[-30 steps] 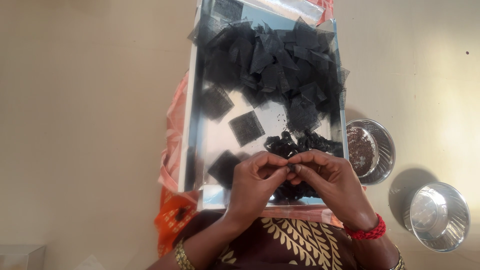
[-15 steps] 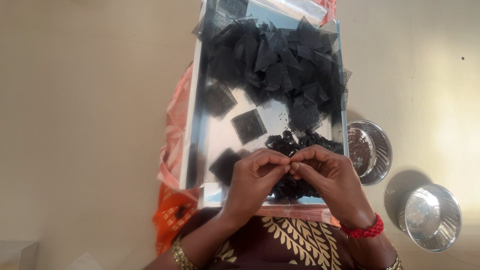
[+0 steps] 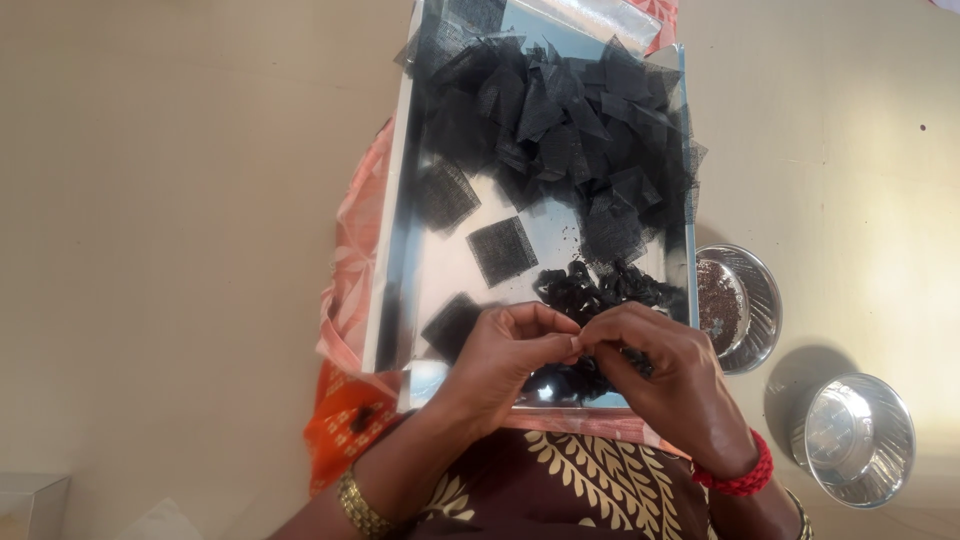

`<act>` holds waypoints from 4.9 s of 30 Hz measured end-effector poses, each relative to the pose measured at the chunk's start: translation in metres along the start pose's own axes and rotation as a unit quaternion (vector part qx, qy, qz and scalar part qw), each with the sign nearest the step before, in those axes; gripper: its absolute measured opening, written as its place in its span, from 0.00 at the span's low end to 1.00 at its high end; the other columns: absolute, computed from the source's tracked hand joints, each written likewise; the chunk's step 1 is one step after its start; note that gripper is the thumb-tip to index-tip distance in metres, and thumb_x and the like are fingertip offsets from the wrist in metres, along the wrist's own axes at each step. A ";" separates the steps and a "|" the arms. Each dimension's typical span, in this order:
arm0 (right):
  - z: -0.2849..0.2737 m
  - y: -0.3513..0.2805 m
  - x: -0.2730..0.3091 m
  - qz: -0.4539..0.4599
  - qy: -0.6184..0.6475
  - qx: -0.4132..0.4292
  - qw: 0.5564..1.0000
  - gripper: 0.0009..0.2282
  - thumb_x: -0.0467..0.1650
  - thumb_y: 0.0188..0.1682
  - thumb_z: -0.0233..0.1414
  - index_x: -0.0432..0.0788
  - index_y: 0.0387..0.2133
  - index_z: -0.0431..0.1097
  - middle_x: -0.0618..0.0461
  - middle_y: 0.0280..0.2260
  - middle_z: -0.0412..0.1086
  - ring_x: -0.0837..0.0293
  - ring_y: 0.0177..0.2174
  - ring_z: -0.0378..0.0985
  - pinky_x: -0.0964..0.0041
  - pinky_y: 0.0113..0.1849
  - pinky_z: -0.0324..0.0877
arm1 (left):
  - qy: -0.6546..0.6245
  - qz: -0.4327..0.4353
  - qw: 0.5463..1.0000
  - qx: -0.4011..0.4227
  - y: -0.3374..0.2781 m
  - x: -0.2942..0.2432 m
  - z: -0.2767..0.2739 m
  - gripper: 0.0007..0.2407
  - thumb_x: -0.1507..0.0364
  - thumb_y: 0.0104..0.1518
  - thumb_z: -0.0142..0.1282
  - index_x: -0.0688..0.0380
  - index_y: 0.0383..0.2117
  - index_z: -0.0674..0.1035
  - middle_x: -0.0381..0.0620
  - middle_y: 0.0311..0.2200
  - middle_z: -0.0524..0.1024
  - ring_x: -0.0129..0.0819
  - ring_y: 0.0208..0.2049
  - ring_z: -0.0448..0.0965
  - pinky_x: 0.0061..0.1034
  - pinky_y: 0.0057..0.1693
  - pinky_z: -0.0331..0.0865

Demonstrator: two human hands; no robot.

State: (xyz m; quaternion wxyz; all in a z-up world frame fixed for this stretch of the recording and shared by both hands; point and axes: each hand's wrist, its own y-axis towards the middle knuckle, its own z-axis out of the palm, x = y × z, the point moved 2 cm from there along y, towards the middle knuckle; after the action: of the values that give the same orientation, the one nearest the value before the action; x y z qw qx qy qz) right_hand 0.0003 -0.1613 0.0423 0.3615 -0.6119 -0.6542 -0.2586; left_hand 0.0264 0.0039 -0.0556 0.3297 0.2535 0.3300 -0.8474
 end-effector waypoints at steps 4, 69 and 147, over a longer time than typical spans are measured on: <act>0.001 -0.005 0.000 -0.055 -0.022 -0.006 0.998 0.06 0.22 0.45 0.58 0.39 0.34 0.77 0.53 0.37 0.79 0.60 0.35 0.86 0.68 0.34 0.80 | -0.035 -0.009 0.999 0.001 -0.002 -0.002 0.002 0.08 0.81 0.51 0.64 0.66 0.36 0.81 0.50 0.32 0.82 0.32 0.35 0.82 0.25 0.49 0.77; -0.010 -0.015 -0.007 -0.086 -0.093 0.029 0.992 0.26 0.31 0.53 0.49 0.36 0.63 0.51 0.41 0.47 0.72 0.54 0.38 0.78 0.62 0.37 0.75 | 0.045 0.032 0.998 0.012 -0.006 -0.010 0.013 0.13 0.80 0.51 0.64 0.62 0.41 0.74 0.50 0.33 0.81 0.33 0.35 0.81 0.25 0.45 0.76; -0.022 0.086 -0.103 0.112 -0.097 -0.155 0.977 0.16 0.29 0.48 0.56 0.38 0.50 0.67 0.43 0.36 0.80 0.51 0.35 0.85 0.59 0.37 0.79 | 0.464 0.125 0.876 0.044 0.006 -0.030 0.044 0.09 0.80 0.58 0.55 0.63 0.44 0.74 0.53 0.41 0.76 0.41 0.35 0.81 0.31 0.41 0.76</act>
State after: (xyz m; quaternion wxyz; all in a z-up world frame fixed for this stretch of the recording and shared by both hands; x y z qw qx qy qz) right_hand 0.0881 -0.2316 -0.0342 0.2239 -0.7518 -0.5658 -0.2541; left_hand 0.0413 -0.0198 -0.0104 0.2310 0.6709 0.3733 -0.5977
